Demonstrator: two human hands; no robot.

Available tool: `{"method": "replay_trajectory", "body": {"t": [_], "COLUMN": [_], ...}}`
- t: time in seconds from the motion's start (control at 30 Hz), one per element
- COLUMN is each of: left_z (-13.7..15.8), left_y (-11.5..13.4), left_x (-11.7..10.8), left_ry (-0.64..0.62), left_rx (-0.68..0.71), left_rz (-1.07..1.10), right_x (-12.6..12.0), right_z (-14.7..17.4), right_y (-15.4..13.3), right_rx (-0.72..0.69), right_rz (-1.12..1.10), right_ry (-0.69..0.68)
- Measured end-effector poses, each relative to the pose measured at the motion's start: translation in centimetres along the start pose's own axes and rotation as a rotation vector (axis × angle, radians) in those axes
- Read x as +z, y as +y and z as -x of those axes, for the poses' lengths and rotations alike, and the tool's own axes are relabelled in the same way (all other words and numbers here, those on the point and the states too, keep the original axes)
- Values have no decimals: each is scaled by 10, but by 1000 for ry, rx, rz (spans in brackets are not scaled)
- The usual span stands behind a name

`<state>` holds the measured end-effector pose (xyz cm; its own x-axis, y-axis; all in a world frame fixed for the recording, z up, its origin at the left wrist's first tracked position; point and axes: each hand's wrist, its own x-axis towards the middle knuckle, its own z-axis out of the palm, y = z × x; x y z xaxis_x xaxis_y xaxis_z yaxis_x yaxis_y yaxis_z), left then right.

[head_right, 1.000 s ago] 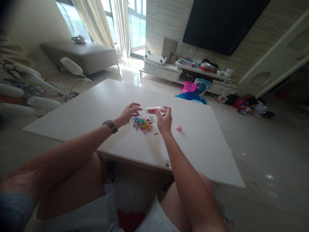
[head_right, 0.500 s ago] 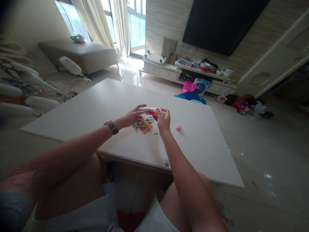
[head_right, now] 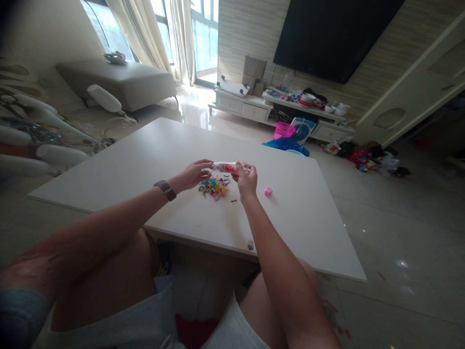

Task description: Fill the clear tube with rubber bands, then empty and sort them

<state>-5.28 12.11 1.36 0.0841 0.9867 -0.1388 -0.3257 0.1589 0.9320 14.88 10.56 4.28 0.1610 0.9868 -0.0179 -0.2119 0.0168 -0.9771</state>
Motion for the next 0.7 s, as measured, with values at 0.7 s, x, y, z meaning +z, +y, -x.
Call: {"method": "replay_trajectory", "body": {"t": [0.7], "left_z": [16], "left_y": [5], "left_x": [12], "left_ry": [-388], "left_rx": [-75], "left_rz": [-103], "right_x": [7], "right_z": [8], "right_y": [-1], "right_rx": [98], "right_rz": [-67], "right_ry": [-63]}}
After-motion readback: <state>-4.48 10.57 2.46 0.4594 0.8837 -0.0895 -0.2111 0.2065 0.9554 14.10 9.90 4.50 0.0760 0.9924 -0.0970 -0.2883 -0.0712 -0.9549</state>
